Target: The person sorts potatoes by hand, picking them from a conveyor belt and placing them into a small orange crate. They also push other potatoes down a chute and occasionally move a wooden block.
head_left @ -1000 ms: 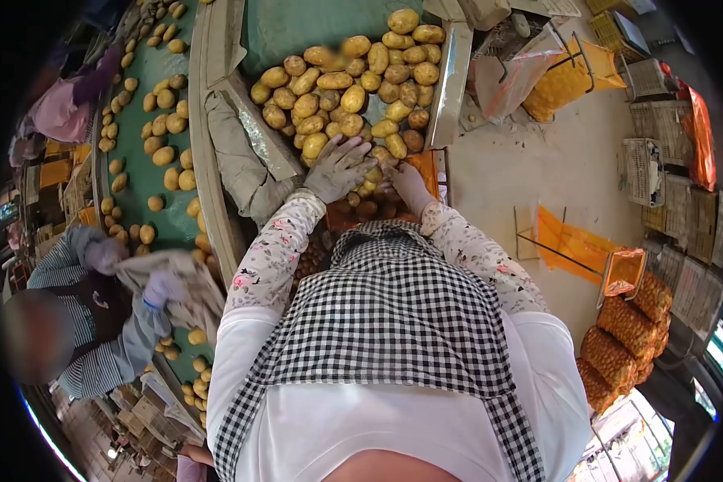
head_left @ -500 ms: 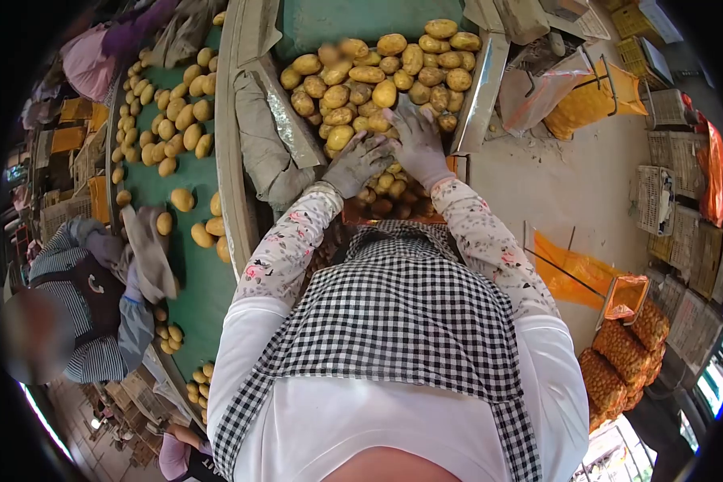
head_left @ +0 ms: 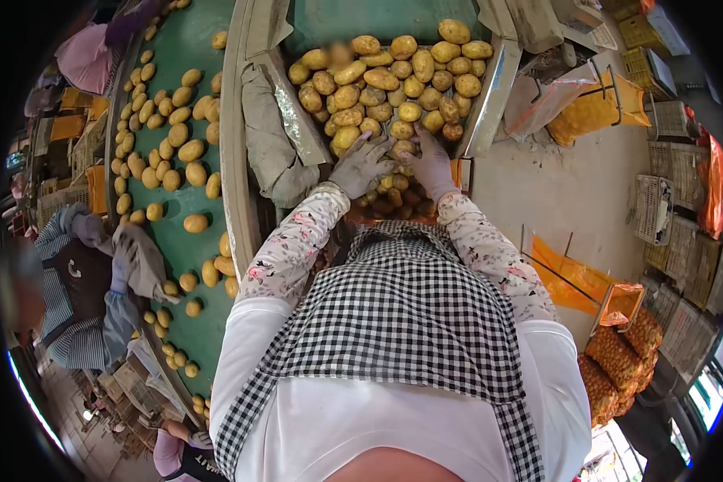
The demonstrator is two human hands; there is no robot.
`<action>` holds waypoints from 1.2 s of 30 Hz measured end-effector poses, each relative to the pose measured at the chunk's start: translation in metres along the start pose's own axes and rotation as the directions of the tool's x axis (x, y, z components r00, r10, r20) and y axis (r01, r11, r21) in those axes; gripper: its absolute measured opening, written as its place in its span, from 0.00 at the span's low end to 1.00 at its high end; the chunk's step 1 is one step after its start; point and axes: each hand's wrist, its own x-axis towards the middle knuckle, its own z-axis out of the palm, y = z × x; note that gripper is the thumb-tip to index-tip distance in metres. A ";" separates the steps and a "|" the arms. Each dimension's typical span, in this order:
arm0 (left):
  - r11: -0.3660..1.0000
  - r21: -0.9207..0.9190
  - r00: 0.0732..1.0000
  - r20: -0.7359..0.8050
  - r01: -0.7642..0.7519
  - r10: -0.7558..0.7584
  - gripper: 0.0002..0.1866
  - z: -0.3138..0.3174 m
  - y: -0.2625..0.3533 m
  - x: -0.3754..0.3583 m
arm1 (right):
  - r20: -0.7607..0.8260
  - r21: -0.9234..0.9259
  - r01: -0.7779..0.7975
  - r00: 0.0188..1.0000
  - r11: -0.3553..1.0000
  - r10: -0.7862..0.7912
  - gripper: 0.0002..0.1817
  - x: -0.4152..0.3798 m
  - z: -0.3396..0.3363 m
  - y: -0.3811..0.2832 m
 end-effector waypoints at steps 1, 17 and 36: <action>1.000 -0.008 1.000 0.016 0.005 -0.005 0.27 -0.001 -0.001 0.000 | 0.032 0.064 -0.037 0.999 0.997 0.035 0.40 0.003 -0.001 -0.001; 0.986 0.104 0.991 0.045 -0.131 0.127 0.22 -0.015 -0.009 0.019 | -0.145 0.362 -0.040 0.984 0.931 0.098 0.28 0.061 -0.023 -0.058; 0.993 0.109 0.999 -0.016 -0.049 0.051 0.34 -0.005 0.000 0.002 | -0.087 -0.695 0.278 0.883 0.663 -0.461 0.30 0.021 -0.008 -0.031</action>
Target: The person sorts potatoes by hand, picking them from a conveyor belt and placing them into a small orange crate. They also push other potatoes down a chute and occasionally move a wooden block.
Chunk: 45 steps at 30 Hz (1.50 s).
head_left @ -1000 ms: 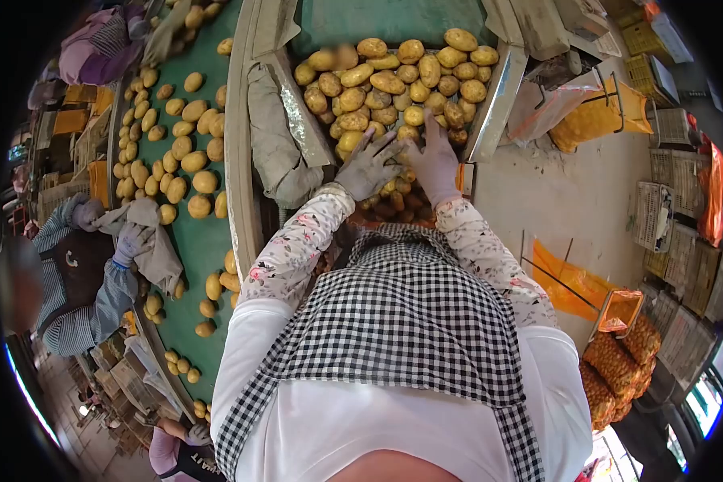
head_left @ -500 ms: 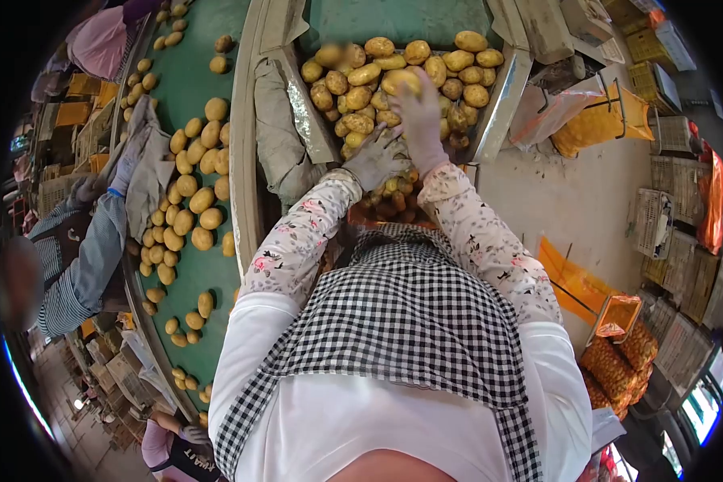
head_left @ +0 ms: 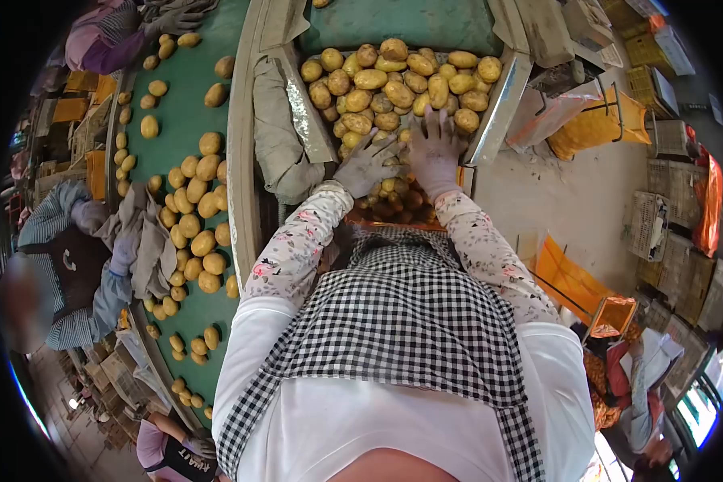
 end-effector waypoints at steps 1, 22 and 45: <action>1.000 -0.007 1.000 -0.002 0.009 -0.009 0.33 -0.001 0.001 0.000 | 0.024 0.044 -0.015 1.000 0.999 0.014 0.30 -0.012 0.003 0.000; 0.958 0.017 0.957 -0.048 0.288 -0.287 0.27 -0.030 -0.006 0.036 | 0.175 0.096 -0.234 0.961 0.967 0.215 0.39 0.012 -0.025 -0.001; 0.999 0.003 0.997 0.061 -0.050 0.050 0.30 -0.027 0.003 0.056 | 0.227 0.535 -0.609 0.771 0.586 0.594 0.27 0.046 -0.017 0.019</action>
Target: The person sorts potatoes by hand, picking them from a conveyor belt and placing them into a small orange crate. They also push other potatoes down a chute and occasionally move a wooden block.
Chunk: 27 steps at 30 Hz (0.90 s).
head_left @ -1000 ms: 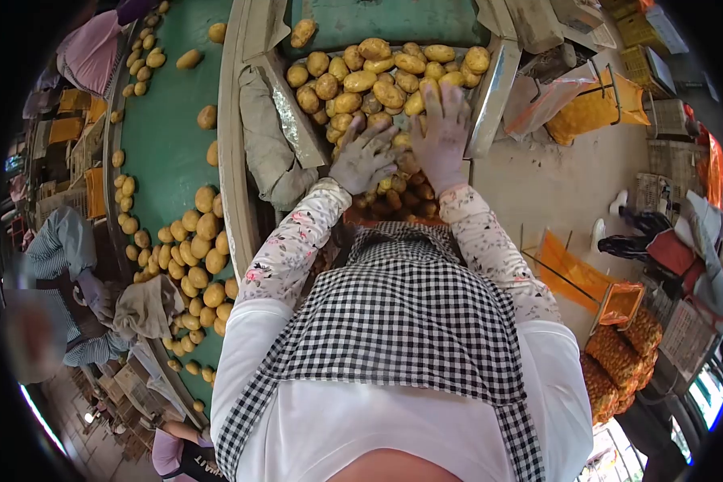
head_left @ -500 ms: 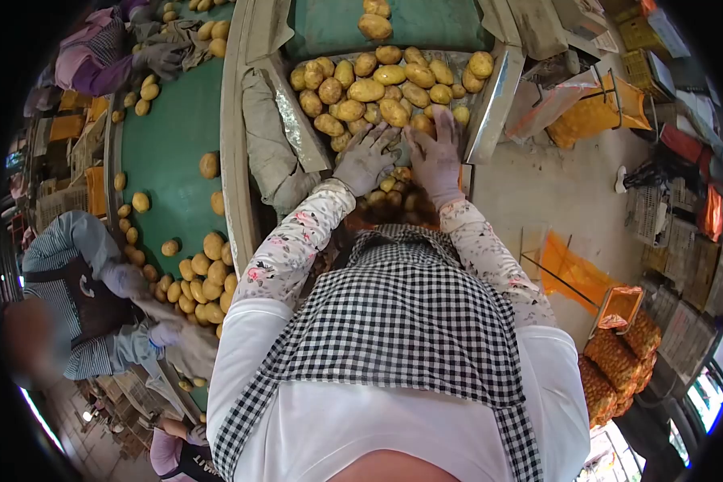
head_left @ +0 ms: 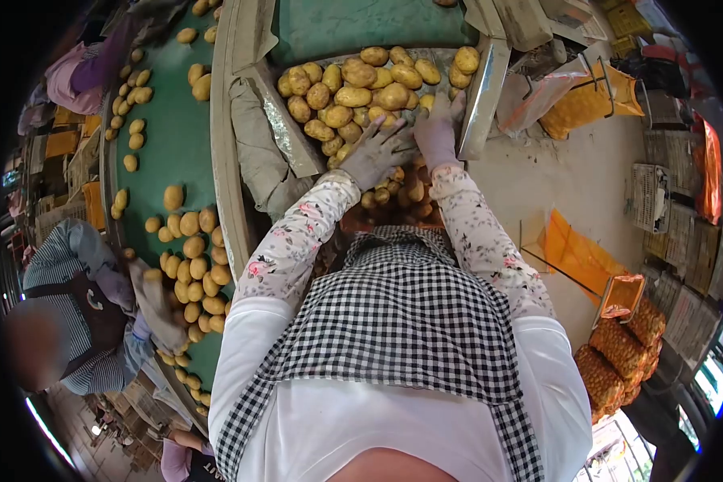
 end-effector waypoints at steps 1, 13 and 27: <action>1.000 0.030 0.998 0.058 -0.005 0.003 0.30 0.001 -0.001 0.005 | -0.016 -0.119 0.029 0.999 0.992 -0.031 0.25 0.011 0.011 0.008; 0.993 0.119 0.986 0.165 -0.001 -0.019 0.30 0.015 0.002 0.014 | 0.325 -0.669 0.334 0.935 0.664 -0.143 0.19 0.031 0.002 0.015; 0.994 0.072 0.994 0.082 -0.083 0.077 0.27 0.039 -0.001 0.021 | -0.236 0.299 0.405 0.909 0.864 -0.345 0.23 0.026 -0.123 -0.038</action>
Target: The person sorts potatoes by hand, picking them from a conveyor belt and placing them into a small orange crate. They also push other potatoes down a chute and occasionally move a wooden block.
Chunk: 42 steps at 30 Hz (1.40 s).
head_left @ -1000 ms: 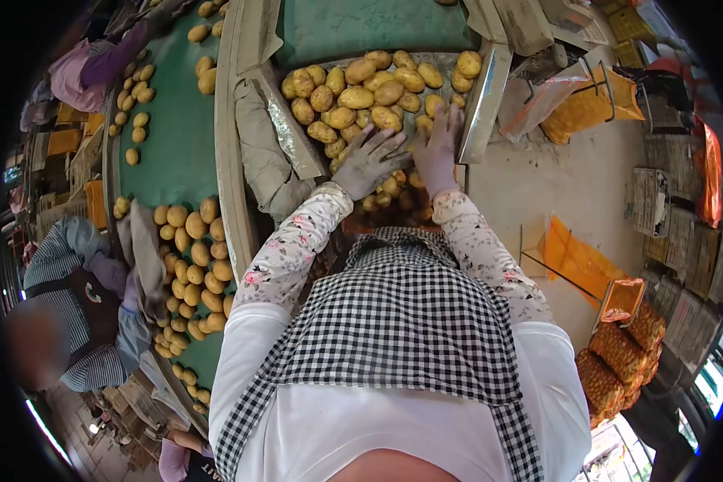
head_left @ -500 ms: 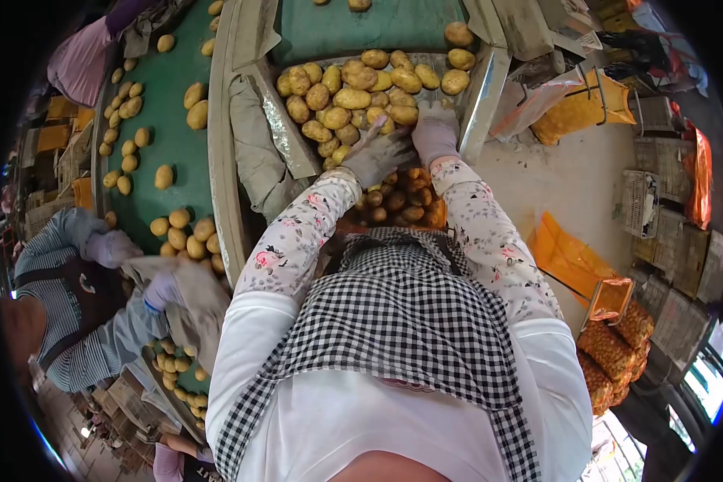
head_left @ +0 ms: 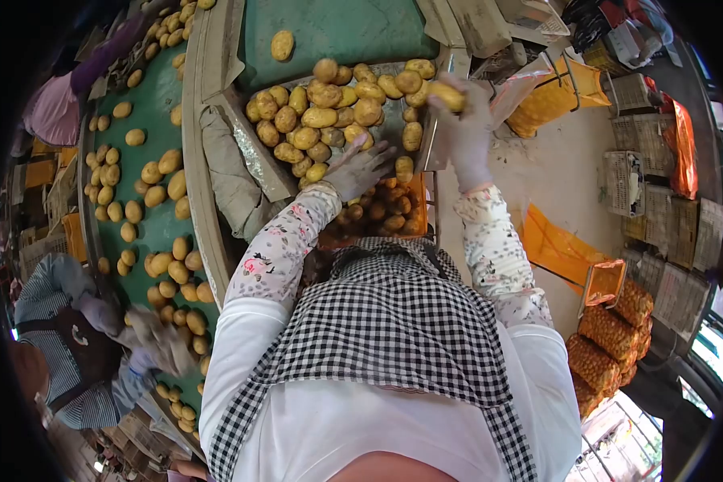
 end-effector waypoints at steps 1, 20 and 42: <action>1.000 -0.002 1.000 0.009 -0.009 0.009 0.26 -0.005 0.001 0.001 | -0.155 0.165 -0.001 0.988 0.986 0.027 0.24 0.003 -0.014 -0.002; 1.000 0.016 0.997 -0.067 -0.024 0.025 0.24 0.002 0.000 -0.001 | -0.375 -0.276 -0.098 0.927 0.956 -0.013 0.16 0.048 -0.186 0.066; 0.998 0.049 0.997 -0.055 -0.050 0.053 0.25 -0.009 -0.014 -0.014 | 0.627 -0.753 0.628 0.598 0.194 0.499 0.14 0.024 0.088 0.053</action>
